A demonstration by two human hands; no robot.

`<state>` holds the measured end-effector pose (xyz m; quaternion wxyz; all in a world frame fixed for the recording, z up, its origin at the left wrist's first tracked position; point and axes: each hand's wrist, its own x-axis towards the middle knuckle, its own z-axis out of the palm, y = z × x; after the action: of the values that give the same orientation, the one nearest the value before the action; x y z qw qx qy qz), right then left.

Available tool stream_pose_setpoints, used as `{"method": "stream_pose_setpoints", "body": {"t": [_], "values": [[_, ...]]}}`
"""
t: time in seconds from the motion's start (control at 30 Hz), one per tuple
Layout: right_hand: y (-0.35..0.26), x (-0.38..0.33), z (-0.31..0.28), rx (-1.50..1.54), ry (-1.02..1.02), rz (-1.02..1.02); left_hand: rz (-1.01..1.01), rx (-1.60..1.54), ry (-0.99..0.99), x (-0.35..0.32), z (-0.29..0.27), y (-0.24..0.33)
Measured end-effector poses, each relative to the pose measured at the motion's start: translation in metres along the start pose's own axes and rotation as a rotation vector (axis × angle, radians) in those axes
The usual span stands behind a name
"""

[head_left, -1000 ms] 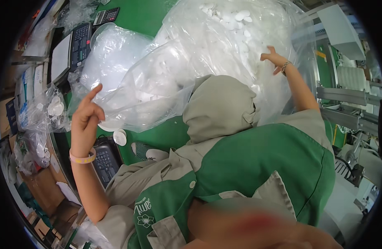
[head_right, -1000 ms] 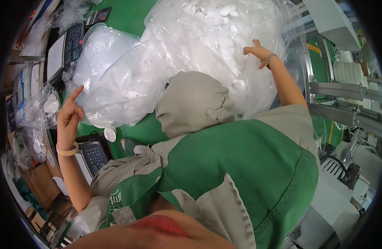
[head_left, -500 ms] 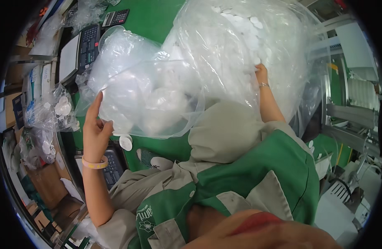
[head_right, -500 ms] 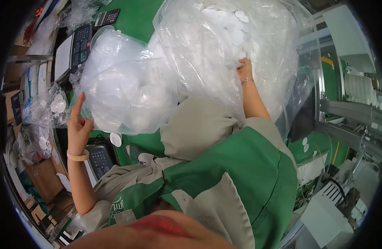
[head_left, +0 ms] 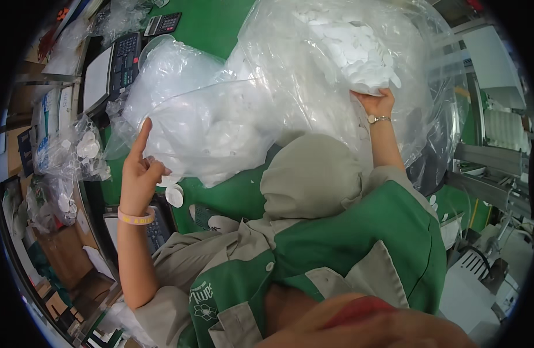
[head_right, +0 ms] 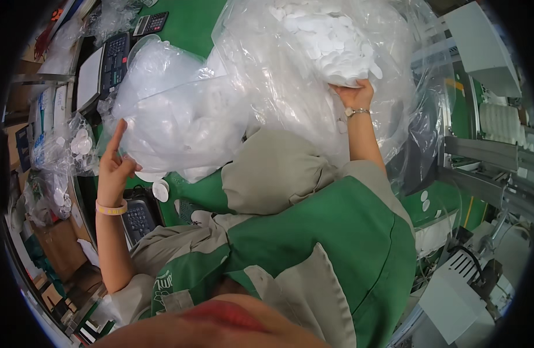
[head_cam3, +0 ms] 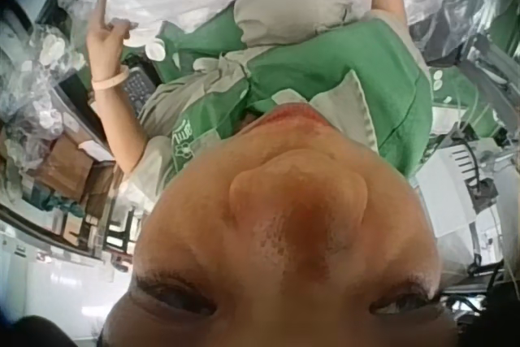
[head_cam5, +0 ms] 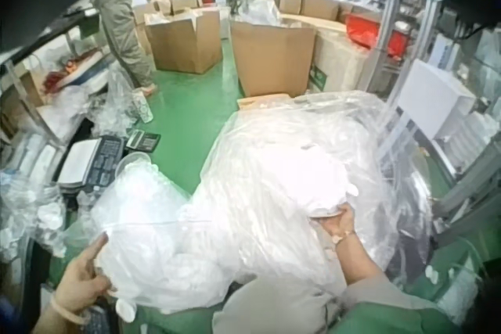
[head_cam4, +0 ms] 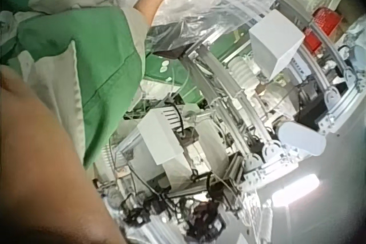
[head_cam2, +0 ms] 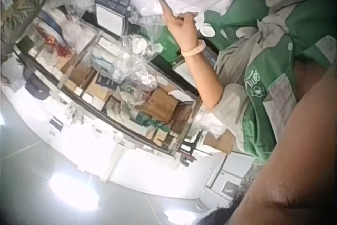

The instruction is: The person sits down, fills a plastic bag with white discs scooped from a larger bag using a plastic bowl, and weighs the filled bag on a digital scale to adjust the amount.

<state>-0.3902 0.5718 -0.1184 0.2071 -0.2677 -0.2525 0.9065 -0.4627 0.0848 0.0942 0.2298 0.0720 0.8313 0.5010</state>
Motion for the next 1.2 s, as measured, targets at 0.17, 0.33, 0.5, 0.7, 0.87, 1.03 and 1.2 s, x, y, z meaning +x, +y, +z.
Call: {"method": "stream_pose_setpoints", "body": {"t": [0.17, 0.33, 0.5, 0.7, 0.87, 1.03, 1.2], "values": [[-0.01, -0.019, 0.0, 0.012, -0.079, -0.041, 0.04, -0.061, 0.027, -0.007, 0.002, 0.017], [-0.021, -0.035, 0.014, -0.016, -0.057, -0.072, 0.121, -0.1, 0.066, -0.006, 0.004, 0.026], [-0.034, -0.053, 0.026, -0.05, -0.074, -0.074, 0.251, -0.117, 0.055, 0.004, 0.002, 0.065], [-0.043, -0.056, 0.022, -0.05, -0.116, -0.02, 0.16, 0.092, -0.017, 0.022, -0.01, 0.033], [-0.058, -0.074, 0.043, -0.102, -0.188, 0.026, 0.069, 0.235, -0.028, 0.01, -0.006, 0.022], [-0.066, -0.087, 0.077, -0.126, -0.32, 0.092, 0.078, 0.14, 0.048, 0.003, 0.004, 0.023], [-0.061, -0.099, 0.117, -0.245, -0.419, 0.228, 0.071, 0.211, -0.092, -0.003, 0.008, 0.031]]}}
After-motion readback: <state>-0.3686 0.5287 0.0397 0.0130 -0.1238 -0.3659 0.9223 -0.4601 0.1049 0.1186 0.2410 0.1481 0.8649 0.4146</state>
